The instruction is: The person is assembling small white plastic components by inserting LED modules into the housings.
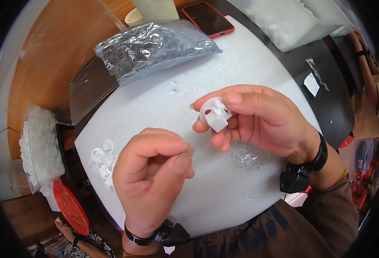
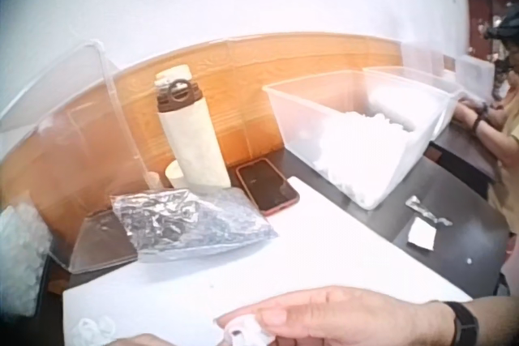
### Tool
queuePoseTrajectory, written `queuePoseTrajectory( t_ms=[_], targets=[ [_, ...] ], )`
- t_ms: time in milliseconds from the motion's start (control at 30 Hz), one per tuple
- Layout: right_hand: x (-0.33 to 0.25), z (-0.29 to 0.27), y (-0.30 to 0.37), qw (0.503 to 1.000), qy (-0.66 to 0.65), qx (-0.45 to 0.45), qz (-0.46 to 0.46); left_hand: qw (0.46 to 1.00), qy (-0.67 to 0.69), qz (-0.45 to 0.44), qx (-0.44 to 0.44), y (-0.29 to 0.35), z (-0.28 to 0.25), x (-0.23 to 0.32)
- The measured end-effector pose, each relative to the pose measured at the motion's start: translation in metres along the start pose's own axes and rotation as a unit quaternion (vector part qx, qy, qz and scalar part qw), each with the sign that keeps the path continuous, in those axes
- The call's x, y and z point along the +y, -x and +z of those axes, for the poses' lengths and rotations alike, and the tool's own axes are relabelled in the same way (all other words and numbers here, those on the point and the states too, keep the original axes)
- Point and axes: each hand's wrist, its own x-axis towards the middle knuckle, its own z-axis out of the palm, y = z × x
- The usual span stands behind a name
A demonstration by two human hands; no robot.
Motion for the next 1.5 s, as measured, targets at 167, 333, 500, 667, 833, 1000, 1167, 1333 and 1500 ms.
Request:
queuePoseTrajectory(
  t_ms=[167,333,500,667,833,1000,1167,1333,1500],
  targets=[
    [0.001,0.002,0.000,0.999,-0.012,-0.020,0.030,0.998,0.047,-0.035,0.006,0.001,0.006,-0.003],
    [0.003,0.008,0.002,0.999,0.032,-0.002,0.023,0.999,0.030,-0.003,0.010,0.000,0.011,-0.009],
    [0.003,0.007,0.004,0.998,0.063,-0.006,0.029,0.999,0.029,-0.037,0.019,0.000,0.010,-0.009],
    [0.004,0.009,0.004,0.994,0.093,0.045,0.039,0.996,0.080,-0.033,-0.019,0.002,0.003,-0.012],
    [0.002,0.012,0.004,0.992,0.104,0.052,0.044,0.993,0.096,-0.065,-0.002,0.002,0.003,-0.012],
    [0.002,0.009,0.004,0.995,0.081,0.040,0.052,0.992,0.103,-0.068,-0.012,0.002,0.005,-0.012],
    [0.000,0.006,0.004,0.997,0.038,-0.013,0.063,0.994,0.093,-0.055,-0.020,0.002,0.004,-0.013],
    [0.000,0.006,0.006,0.997,-0.015,-0.037,0.060,0.996,0.074,-0.037,-0.008,0.001,0.002,-0.010],
    [-0.004,0.014,0.008,0.998,-0.022,-0.041,0.040,0.998,0.057,-0.017,0.023,0.001,-0.002,-0.007]
  ],
)
